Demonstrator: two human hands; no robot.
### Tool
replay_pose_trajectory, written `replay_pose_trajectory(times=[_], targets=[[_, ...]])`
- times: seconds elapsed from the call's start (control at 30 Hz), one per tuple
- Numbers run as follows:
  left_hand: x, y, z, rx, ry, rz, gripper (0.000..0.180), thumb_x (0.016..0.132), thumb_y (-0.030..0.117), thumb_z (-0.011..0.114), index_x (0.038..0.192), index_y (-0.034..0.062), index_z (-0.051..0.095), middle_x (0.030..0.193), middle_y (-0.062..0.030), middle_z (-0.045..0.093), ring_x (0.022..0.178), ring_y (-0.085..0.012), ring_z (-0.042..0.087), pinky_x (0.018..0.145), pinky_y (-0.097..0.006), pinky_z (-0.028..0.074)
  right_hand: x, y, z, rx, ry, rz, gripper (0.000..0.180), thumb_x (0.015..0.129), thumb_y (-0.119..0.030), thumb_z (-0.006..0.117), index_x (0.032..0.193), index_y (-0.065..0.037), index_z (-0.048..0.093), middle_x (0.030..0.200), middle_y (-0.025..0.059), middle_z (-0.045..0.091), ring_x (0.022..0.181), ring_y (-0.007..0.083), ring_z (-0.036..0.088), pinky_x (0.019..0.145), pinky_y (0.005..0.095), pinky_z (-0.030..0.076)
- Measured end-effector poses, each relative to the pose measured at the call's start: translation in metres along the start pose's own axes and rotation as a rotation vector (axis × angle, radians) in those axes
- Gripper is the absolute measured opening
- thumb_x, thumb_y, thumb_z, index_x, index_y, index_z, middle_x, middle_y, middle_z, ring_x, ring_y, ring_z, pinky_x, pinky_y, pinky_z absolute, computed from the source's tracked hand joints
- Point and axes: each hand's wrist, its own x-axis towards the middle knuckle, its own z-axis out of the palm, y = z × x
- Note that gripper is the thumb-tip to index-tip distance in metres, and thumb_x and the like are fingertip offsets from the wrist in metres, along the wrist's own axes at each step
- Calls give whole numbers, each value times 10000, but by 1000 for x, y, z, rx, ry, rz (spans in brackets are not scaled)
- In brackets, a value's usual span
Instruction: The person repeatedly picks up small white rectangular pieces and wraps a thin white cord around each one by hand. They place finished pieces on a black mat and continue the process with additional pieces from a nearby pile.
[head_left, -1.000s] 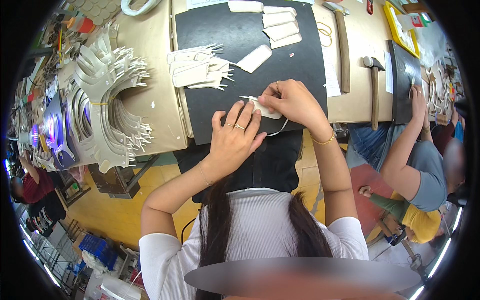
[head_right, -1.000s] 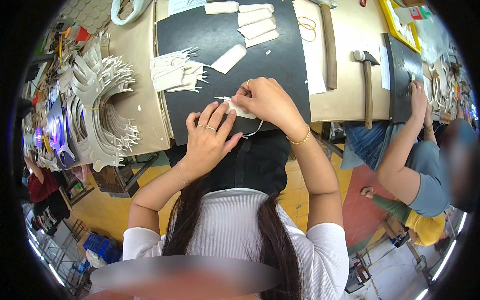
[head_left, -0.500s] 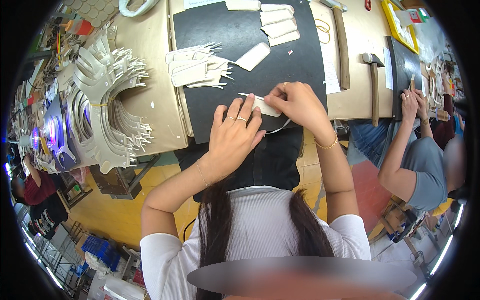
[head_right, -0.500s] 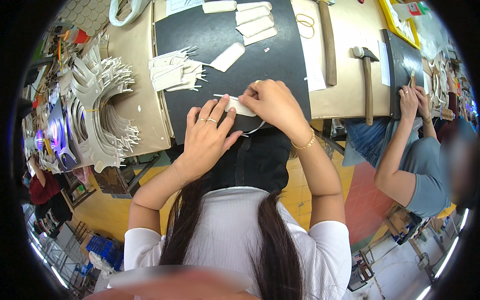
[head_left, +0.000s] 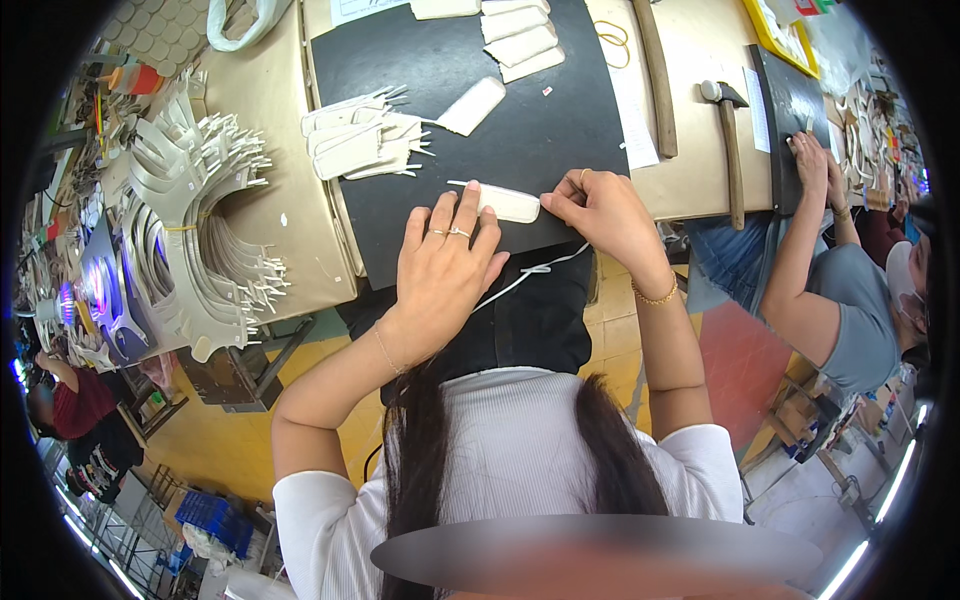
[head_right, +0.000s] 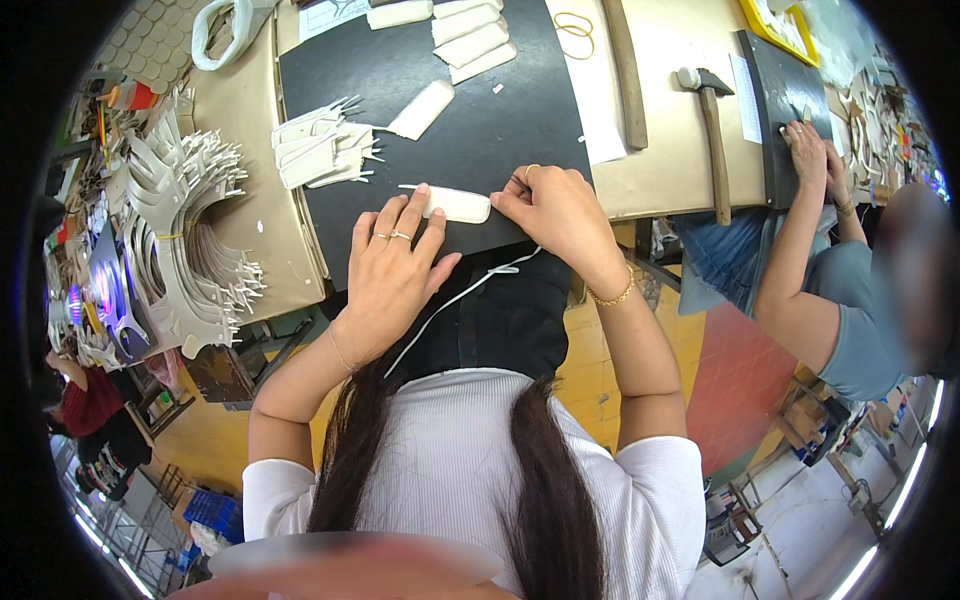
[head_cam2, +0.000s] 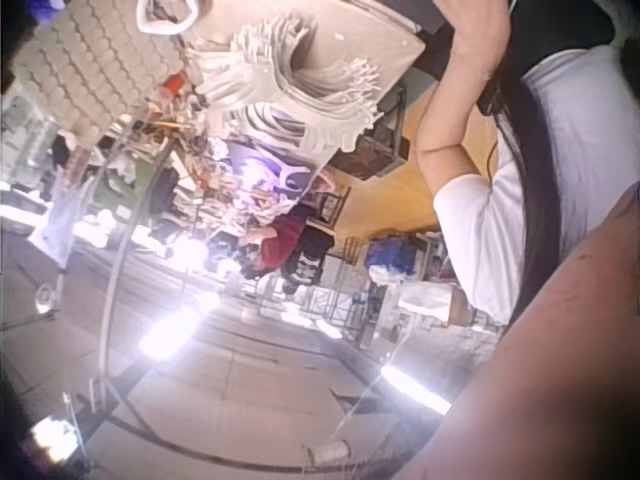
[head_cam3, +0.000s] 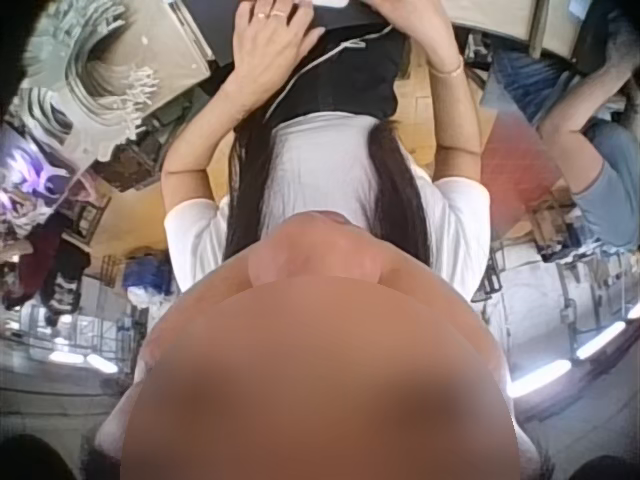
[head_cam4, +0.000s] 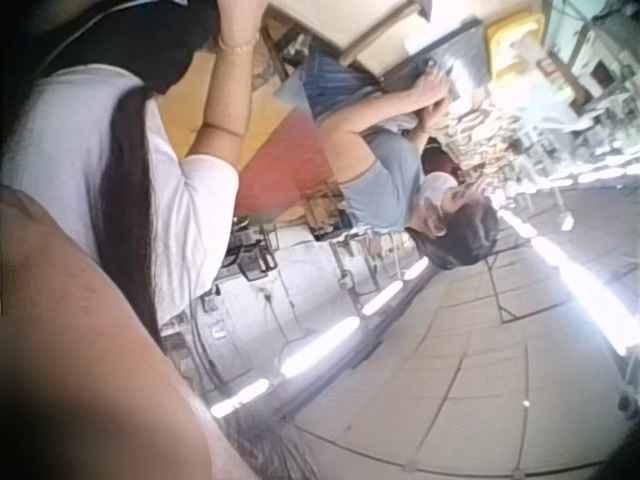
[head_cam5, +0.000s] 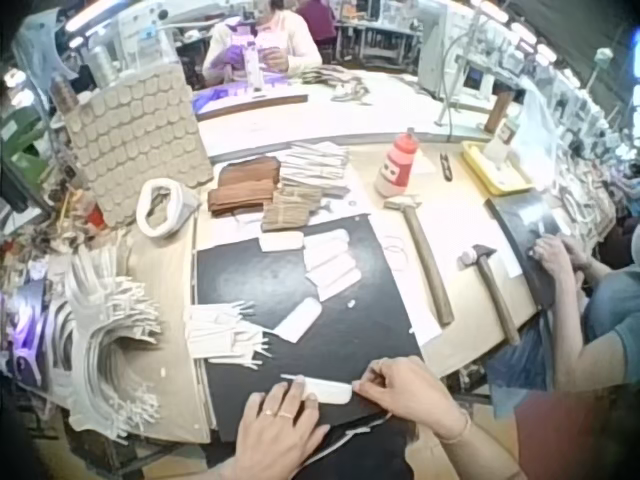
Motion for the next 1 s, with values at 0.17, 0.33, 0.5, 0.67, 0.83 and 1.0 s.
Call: replay_pose_trajectory(times=[0.17, 0.33, 0.5, 0.67, 0.83, 1.0], targets=[[3, 1, -1, 2, -42, -13, 507, 871, 330, 769, 1292, 80, 640, 1422, -173, 559, 1255, -315, 524, 1021, -478, 382, -3, -3, 3, -72, 42, -56, 282, 883, -261, 736, 836, 16, 719, 723, 194, 699, 711, 378, 706, 678, 427, 550], [14, 2, 0, 15, 1, 8, 477, 919, 267, 700, 1388, 231, 621, 1170, -126, 600, 1116, -293, 554, 976, -492, 356, -5, -1, 9, -128, 111, -129, 251, 903, -225, 733, 845, 15, 688, 725, 155, 668, 654, 316, 658, 617, 409, 507], [22, 5, 2, 20, -54, 56, 500, 902, 91, 619, 1389, 206, 625, 977, -61, 551, 975, -247, 560, 914, -468, 357, -4, 5, 13, -293, 204, -336, 164, 906, -222, 719, 907, -61, 687, 862, 89, 682, 756, 331, 695, 643, 423, 555], [28, 2, 6, -56, 18, 103, 486, 872, 39, 608, 1347, 138, 641, 944, -37, 547, 920, -215, 574, 890, -459, 361, -17, 14, 20, -334, 361, -493, 84, 904, -137, 735, 960, -76, 719, 843, 57, 634, 662, 275, 661, 591, 370, 532], [29, 2, 7, -59, 0, 108, 478, 862, 27, 621, 1326, 139, 649, 932, -34, 561, 898, -212, 583, 882, -453, 368, -42, 24, 28, -343, 380, -515, 293, 853, -49, 694, 1139, -93, 739, 854, 44, 558, 638, 235, 633, 582, 345, 534], [32, 2, 5, -43, -5, 114, 460, 871, 40, 624, 1320, 139, 651, 926, -30, 572, 886, -211, 591, 880, -449, 372, -53, 30, 34, -366, 355, -529, 416, 823, -30, 695, 1234, -83, 730, 850, 58, 494, 634, 204, 609, 568, 327, 518]])
